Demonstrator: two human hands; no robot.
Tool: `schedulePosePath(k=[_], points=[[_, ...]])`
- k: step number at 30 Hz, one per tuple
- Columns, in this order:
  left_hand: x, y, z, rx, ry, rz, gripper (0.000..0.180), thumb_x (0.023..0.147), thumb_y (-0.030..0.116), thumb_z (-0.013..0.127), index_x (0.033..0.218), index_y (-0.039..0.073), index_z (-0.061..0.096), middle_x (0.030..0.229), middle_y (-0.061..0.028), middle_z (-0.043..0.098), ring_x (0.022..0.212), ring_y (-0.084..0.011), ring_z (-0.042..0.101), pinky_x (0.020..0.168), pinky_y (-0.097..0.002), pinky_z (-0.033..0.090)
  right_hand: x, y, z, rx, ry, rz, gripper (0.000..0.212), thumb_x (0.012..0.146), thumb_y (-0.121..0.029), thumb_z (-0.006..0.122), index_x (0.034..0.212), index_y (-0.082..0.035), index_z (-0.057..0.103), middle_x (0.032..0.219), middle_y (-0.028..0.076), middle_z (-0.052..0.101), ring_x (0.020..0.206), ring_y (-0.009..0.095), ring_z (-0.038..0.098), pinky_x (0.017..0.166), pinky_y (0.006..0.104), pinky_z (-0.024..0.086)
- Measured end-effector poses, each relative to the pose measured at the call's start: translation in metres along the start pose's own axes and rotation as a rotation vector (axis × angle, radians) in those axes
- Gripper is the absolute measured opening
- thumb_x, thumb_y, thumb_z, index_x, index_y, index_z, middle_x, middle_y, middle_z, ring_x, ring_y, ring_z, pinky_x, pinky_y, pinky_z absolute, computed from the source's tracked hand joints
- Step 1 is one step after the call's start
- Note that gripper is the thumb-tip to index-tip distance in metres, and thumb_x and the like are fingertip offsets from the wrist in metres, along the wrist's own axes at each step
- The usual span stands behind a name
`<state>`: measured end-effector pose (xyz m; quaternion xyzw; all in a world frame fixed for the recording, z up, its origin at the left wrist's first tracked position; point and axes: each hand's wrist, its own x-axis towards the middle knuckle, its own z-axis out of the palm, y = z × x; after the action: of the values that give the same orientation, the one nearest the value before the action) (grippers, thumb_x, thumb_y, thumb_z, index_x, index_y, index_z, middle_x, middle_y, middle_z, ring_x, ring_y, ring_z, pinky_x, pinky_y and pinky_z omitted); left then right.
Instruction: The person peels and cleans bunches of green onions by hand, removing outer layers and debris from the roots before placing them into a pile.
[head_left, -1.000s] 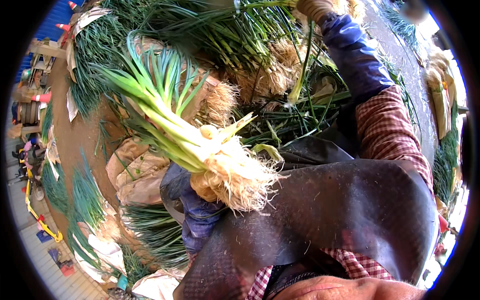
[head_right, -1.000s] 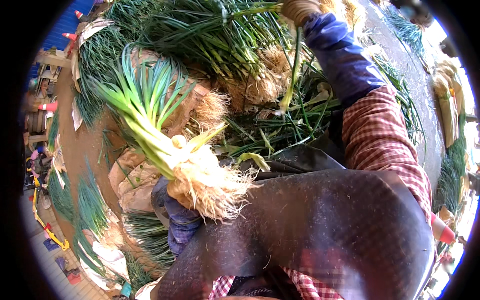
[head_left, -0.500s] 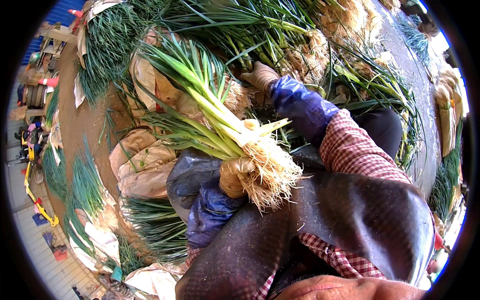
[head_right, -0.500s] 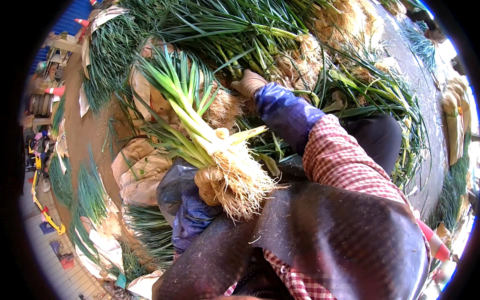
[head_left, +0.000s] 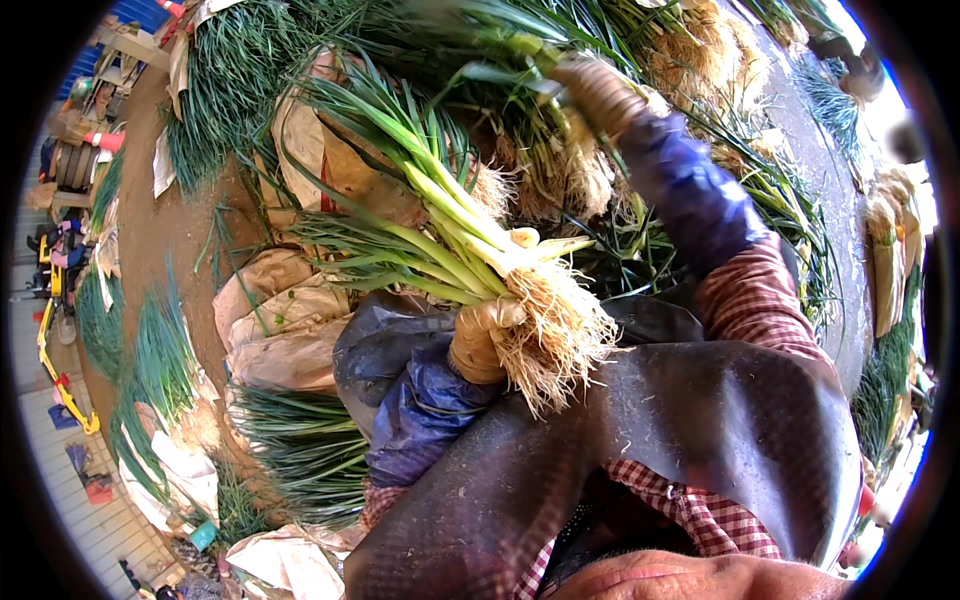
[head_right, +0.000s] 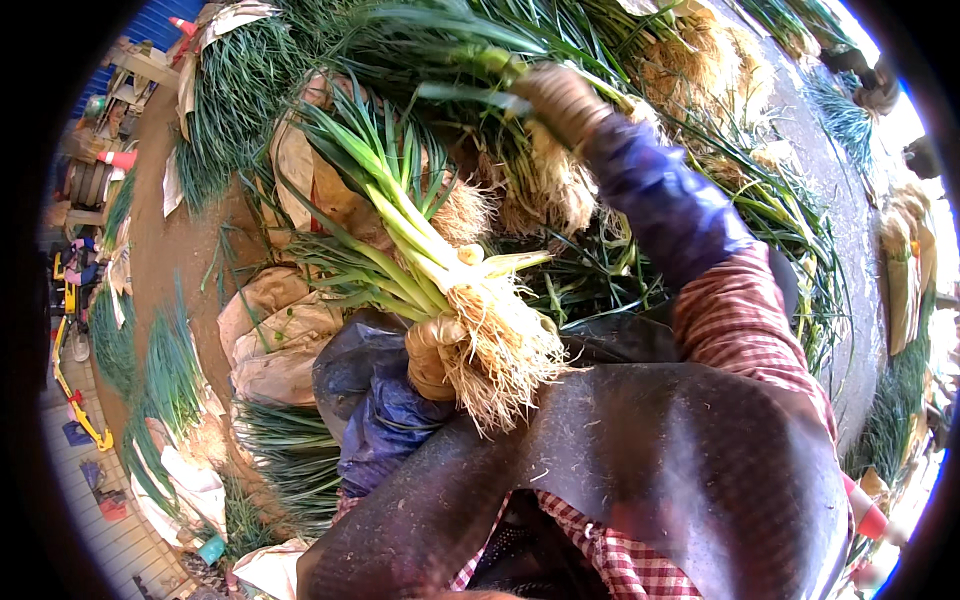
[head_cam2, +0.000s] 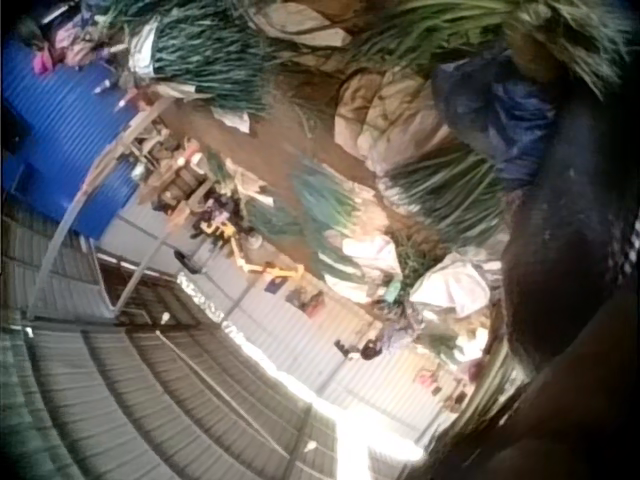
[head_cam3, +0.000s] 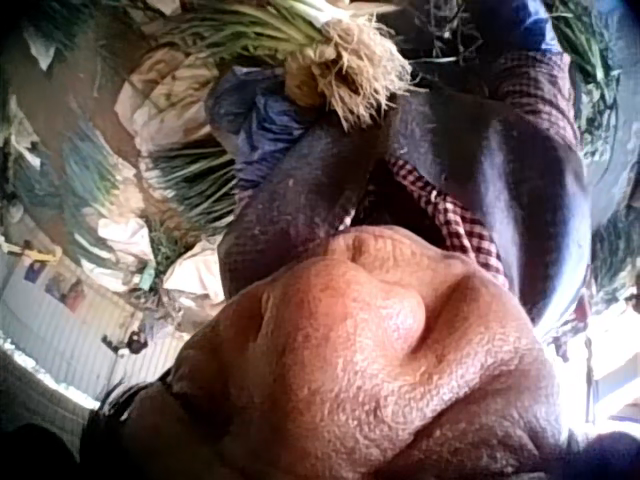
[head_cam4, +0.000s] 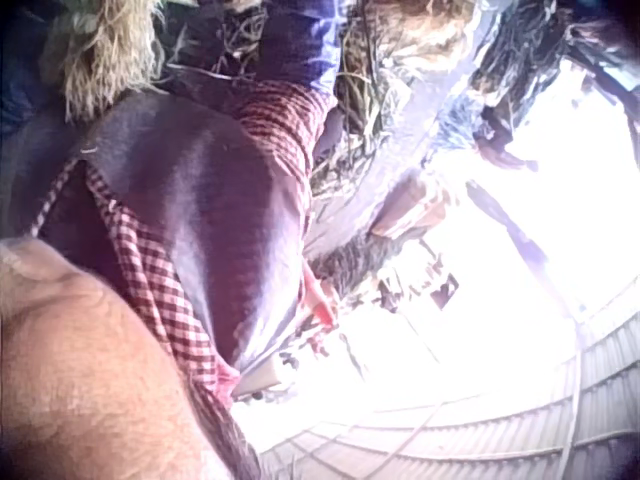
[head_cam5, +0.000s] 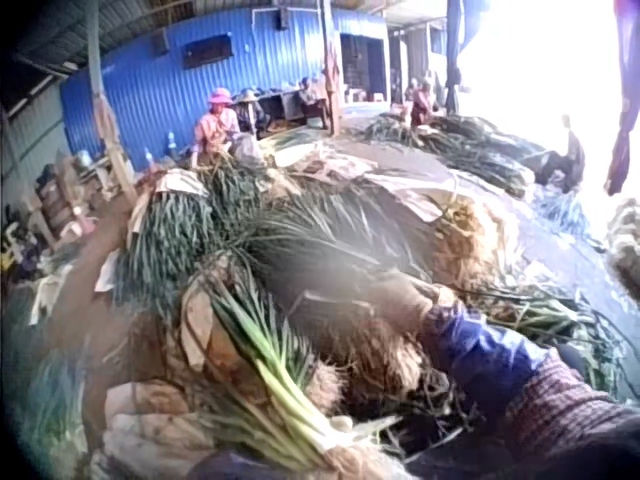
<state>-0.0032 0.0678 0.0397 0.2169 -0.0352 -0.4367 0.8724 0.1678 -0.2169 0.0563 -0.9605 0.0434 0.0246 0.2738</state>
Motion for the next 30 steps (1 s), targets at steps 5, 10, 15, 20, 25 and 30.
schedulePosePath(k=[5,10,15,20,25,30], points=[[0.005,0.009,0.04,-0.004,0.016,0.104,0.063,0.075,0.025,0.066,0.13,0.008,0.039,0.096,-0.014,0.057,0.078,-0.0262,0.061,0.07,-0.0392,0.055,-0.077,0.007,-0.142,1.324,0.233,-0.113,0.026,0.086,-0.014,0.053,0.107,-0.001,0.06,0.087,0.013,0.062,0.063,0.022,0.058,0.063,0.0389,0.053],[0.008,0.008,0.027,0.022,-0.101,0.046,0.063,0.073,0.026,0.064,0.128,0.005,0.041,0.095,-0.0162,0.06,0.083,-0.0315,0.062,0.074,-0.0468,0.054,-0.075,0.064,-0.146,0.841,0.178,-0.177,0.024,0.087,-0.026,0.057,0.092,-0.003,0.061,0.083,0.011,0.061,0.069,0.021,0.06,0.062,0.0303,0.053],[0.015,-0.007,0.003,0.044,0.067,0.054,0.052,0.076,0.026,0.062,0.116,-0.003,0.05,0.101,-0.0158,0.062,0.091,-0.0298,0.061,0.086,-0.0426,0.051,-0.112,0.012,-0.013,1.112,-0.114,0.127,0.028,0.085,-0.034,0.062,0.079,-0.007,0.061,0.073,0.005,0.061,0.065,0.017,0.059,0.071,0.0324,0.051],[0.023,-0.019,0.005,0.169,0.161,0.098,0.04,0.079,0.011,0.059,0.116,-0.003,0.052,0.103,-0.0111,0.062,0.092,-0.0231,0.061,0.086,-0.035,0.051,-0.146,-0.011,0.059,1.054,0.054,-0.06,0.039,0.091,-0.041,0.055,0.087,-0.004,0.067,0.078,0.004,0.064,0.07,0.013,0.057,0.067,0.0294,0.046],[0.04,-0.026,-0.007,-0.011,0.181,-0.108,0.035,0.078,0.009,0.06,0.111,-0.002,0.055,0.099,-0.0111,0.064,0.089,-0.0232,0.062,0.084,-0.0356,0.052,-0.149,-0.038,0.076,1.453,0.303,-0.013,0.025,0.087,-0.029,0.067,0.094,-0.006,0.06,0.075,0.001,0.062,0.063,0.009,0.056,0.055,0.0213,0.044],[0.037,-0.026,0.002,0.012,0.167,-0.039,0.032,0.08,0.008,0.057,0.111,-0.002,0.055,0.098,-0.0105,0.064,0.089,-0.023,0.062,0.083,-0.0356,0.052,-0.14,-0.015,0.035,1.448,0.186,0.245,0.018,0.082,-0.026,0.067,0.086,-0.009,0.062,0.071,0.0,0.06,0.055,0.009,0.055,0.049,0.0237,0.042]])
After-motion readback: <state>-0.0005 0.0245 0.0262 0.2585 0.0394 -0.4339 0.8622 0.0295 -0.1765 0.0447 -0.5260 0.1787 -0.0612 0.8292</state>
